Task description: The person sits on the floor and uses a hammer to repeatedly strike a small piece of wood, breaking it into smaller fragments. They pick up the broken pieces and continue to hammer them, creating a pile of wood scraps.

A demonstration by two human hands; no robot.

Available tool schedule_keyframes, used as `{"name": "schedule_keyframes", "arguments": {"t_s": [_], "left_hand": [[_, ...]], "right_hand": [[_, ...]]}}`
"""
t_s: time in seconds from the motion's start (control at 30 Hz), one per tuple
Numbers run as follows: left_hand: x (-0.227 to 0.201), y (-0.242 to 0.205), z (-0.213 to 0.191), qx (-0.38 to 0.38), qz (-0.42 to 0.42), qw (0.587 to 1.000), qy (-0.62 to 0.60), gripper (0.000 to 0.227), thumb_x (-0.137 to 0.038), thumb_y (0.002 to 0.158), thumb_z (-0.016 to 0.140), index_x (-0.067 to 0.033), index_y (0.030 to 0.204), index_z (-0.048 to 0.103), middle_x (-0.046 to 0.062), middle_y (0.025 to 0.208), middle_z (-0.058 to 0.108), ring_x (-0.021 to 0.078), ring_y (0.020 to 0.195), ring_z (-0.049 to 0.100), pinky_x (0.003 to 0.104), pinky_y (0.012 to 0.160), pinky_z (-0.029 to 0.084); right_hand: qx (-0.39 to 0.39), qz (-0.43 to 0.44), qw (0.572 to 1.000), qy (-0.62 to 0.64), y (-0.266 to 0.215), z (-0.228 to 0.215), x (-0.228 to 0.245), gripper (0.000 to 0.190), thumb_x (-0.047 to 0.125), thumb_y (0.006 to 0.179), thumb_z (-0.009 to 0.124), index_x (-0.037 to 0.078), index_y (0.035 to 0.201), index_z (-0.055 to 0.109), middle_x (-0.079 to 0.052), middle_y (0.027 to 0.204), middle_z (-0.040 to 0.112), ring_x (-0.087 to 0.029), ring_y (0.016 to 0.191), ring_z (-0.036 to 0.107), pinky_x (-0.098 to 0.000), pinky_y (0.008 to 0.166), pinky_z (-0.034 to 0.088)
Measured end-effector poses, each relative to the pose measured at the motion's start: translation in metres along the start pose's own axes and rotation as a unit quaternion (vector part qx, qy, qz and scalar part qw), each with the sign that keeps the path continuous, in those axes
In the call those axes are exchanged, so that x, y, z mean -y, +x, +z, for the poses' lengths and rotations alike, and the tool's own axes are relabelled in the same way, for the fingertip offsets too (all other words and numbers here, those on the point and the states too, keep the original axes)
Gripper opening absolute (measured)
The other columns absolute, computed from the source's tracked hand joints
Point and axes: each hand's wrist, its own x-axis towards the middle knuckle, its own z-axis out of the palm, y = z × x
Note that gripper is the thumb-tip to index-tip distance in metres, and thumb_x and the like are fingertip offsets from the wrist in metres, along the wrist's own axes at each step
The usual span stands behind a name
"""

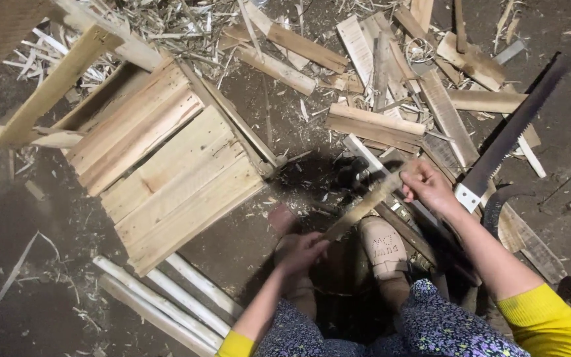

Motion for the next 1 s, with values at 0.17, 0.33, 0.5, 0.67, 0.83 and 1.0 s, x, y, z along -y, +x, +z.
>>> {"name": "schedule_keyframes", "arguments": {"t_s": [0.17, 0.33, 0.5, 0.67, 0.83, 1.0], "left_hand": [[0.001, 0.008, -0.027, -0.118, -0.079, 0.988, 0.054, 0.041, -0.05, 0.105, 0.054, -0.0154, 0.121, 0.069, 0.005, 0.084, 0.075, 0.0154, 0.072, 0.071, 0.031, 0.065, 0.055], [0.067, 0.033, -0.037, -0.16, -0.094, 0.982, -0.031, 0.044, -0.048, 0.108, 0.042, -0.0128, 0.12, 0.065, 0.007, 0.088, 0.072, 0.0177, 0.074, 0.069, 0.033, 0.072, 0.055], [0.122, 0.061, -0.004, -0.086, -0.046, 0.994, -0.041, 0.042, -0.044, 0.102, 0.064, -0.0043, 0.118, 0.063, 0.016, 0.094, 0.074, 0.0285, 0.085, 0.073, 0.041, 0.08, 0.058], [0.078, 0.034, -0.008, -0.052, -0.093, 0.988, 0.11, 0.06, -0.038, 0.087, 0.082, 0.0004, 0.123, 0.054, 0.025, 0.121, 0.064, 0.0401, 0.113, 0.065, 0.049, 0.089, 0.052], [0.085, 0.036, 0.005, -0.045, -0.092, 0.983, 0.155, 0.048, -0.033, 0.089, 0.081, -0.0009, 0.116, 0.056, 0.02, 0.11, 0.066, 0.0358, 0.103, 0.068, 0.046, 0.085, 0.054], [0.139, 0.058, 0.015, -0.025, -0.089, 0.977, 0.19, 0.066, -0.045, 0.081, 0.085, -0.0024, 0.124, 0.056, 0.029, 0.124, 0.064, 0.0453, 0.119, 0.063, 0.051, 0.093, 0.055]], "right_hand": [[0.001, -0.001, 0.968, -0.253, -0.016, 0.004, -0.018, 0.053, 0.032, 0.095, 0.07, 0.003, 0.136, 0.052, -0.023, 0.094, 0.068, -0.035, 0.082, 0.068, -0.0529, 0.075, 0.059], [0.105, 0.114, 0.817, -0.556, -0.041, 0.011, -0.074, 0.061, 0.052, 0.089, 0.068, 0.009, 0.131, 0.057, -0.027, 0.128, 0.069, -0.046, 0.121, 0.066, -0.0595, 0.108, 0.051], [0.13, 0.122, 0.747, -0.64, -0.013, -0.042, -0.18, 0.068, 0.047, 0.089, 0.07, 0.022, 0.147, 0.044, -0.017, 0.139, 0.061, -0.036, 0.125, 0.067, -0.0517, 0.107, 0.055], [0.162, 0.146, 0.717, -0.662, -0.027, -0.035, -0.156, 0.067, 0.043, 0.093, 0.063, 0.016, 0.15, 0.041, -0.024, 0.134, 0.066, -0.039, 0.128, 0.065, -0.0512, 0.107, 0.054], [0.202, 0.168, 0.706, -0.658, -0.021, -0.046, -0.155, 0.076, 0.052, 0.09, 0.062, 0.019, 0.154, 0.039, -0.026, 0.139, 0.064, -0.039, 0.132, 0.062, -0.0506, 0.112, 0.051], [0.148, 0.238, 0.907, -0.313, -0.04, -0.017, -0.118, 0.045, 0.017, 0.076, 0.082, -0.006, 0.115, 0.078, -0.024, 0.099, 0.077, -0.032, 0.086, 0.074, -0.0468, 0.076, 0.062]]}}
